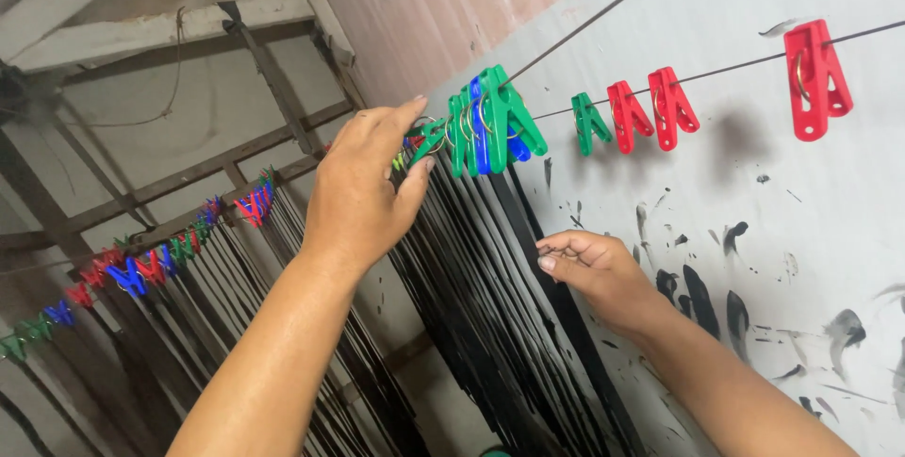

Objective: The person repeatedly rubs a black strap with a small tool on a workbench, then hangs the strap on a line using a clothespin. The person repeats this process with multiple straps.

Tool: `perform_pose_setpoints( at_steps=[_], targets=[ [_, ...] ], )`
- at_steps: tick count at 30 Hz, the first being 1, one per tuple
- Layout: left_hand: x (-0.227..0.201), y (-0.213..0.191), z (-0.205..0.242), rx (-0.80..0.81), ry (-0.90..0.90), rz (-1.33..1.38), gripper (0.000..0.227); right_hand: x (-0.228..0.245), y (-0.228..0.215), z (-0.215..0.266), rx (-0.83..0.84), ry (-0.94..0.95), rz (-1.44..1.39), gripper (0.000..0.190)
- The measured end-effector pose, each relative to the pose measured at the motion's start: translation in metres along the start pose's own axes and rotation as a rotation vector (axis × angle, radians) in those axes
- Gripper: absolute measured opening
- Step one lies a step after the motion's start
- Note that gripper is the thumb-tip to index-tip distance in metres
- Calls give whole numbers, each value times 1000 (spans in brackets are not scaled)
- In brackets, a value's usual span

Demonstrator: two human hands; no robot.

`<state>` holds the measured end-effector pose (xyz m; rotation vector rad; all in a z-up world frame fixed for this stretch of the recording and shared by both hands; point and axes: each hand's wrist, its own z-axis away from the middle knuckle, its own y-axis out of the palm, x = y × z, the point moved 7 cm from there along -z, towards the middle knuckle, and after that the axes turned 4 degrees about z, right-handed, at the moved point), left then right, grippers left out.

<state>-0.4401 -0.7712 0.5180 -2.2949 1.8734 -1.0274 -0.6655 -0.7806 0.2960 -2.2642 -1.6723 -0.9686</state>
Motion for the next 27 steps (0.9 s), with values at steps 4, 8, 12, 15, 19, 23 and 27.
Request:
perform_pose_setpoints(
  at_steps=[4,8,12,15,19,23,27],
  targets=[
    [8,0,-2,30,58,-137,46,-1,1,-9,17,-20,-4,26],
    [15,5,-2,116,132,-296,41,-5,-1,-16,29,-38,-65,30],
    [26,11,-2,184,81,-357,45,-9,-2,-24,55,-13,-117,31],
    [25,10,-2,191,93,-318,39,-12,2,-28,76,20,-171,30],
    [32,14,-4,183,119,-364,40,-8,11,-32,100,51,-219,30],
    [42,20,-6,177,236,-533,35,-14,14,-39,132,66,-274,30],
    [47,24,-5,114,418,-713,23,-17,16,-41,145,70,-294,29]
  ],
)
